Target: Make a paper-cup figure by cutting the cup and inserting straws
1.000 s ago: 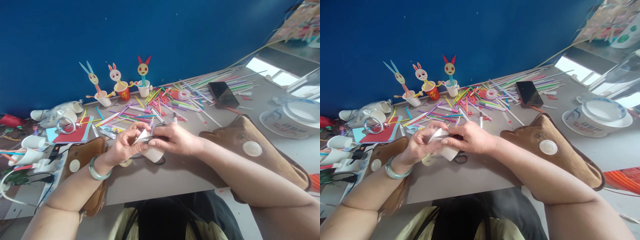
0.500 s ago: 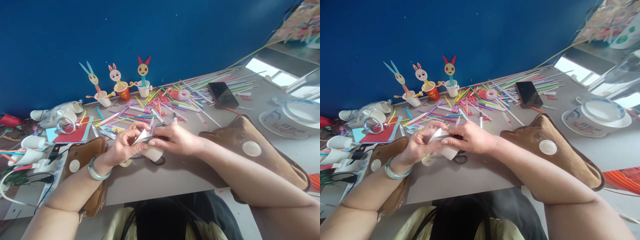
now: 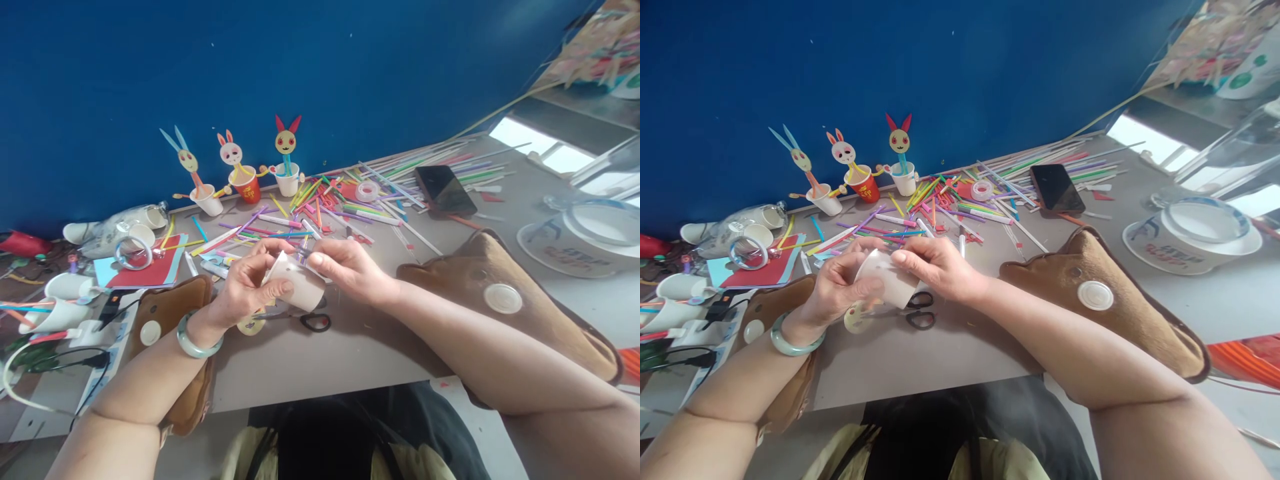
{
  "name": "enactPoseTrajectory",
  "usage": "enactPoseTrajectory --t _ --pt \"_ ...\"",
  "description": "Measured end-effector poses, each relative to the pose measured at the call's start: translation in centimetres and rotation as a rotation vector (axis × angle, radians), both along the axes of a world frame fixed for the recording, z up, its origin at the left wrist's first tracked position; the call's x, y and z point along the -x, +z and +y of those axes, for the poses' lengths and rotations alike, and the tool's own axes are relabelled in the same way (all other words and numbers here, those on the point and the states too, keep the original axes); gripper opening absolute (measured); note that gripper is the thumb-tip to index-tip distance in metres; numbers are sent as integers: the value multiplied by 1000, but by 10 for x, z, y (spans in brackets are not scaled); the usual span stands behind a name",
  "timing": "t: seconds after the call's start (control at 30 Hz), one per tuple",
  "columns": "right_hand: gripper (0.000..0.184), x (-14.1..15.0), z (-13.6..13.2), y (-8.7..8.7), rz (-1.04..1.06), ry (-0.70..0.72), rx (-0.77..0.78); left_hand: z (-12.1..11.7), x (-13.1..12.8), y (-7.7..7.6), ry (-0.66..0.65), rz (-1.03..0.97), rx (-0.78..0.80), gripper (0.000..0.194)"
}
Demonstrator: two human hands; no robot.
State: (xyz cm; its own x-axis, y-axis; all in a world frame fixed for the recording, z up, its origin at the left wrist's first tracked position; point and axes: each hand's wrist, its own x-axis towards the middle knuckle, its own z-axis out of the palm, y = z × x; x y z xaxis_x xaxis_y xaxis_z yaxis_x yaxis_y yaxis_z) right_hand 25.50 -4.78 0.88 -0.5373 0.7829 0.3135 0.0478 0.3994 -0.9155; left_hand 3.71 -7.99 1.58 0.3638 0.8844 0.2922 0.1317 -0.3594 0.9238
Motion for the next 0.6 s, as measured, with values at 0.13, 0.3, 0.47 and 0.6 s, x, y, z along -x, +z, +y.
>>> enactPoseTrajectory --t 0.13,0.3,0.47,0.6 --pt "60 3 6 -6 98 -170 104 2 0 -1 56 -7 -16 17" --pt "64 6 11 -15 113 -114 163 2 -1 -2 131 -10 -50 17" --pt "61 8 7 -19 92 -97 170 1 -2 -3 170 8 -38 17" --pt "56 9 3 -21 23 -213 21 1 -2 -4 164 -20 5 16"
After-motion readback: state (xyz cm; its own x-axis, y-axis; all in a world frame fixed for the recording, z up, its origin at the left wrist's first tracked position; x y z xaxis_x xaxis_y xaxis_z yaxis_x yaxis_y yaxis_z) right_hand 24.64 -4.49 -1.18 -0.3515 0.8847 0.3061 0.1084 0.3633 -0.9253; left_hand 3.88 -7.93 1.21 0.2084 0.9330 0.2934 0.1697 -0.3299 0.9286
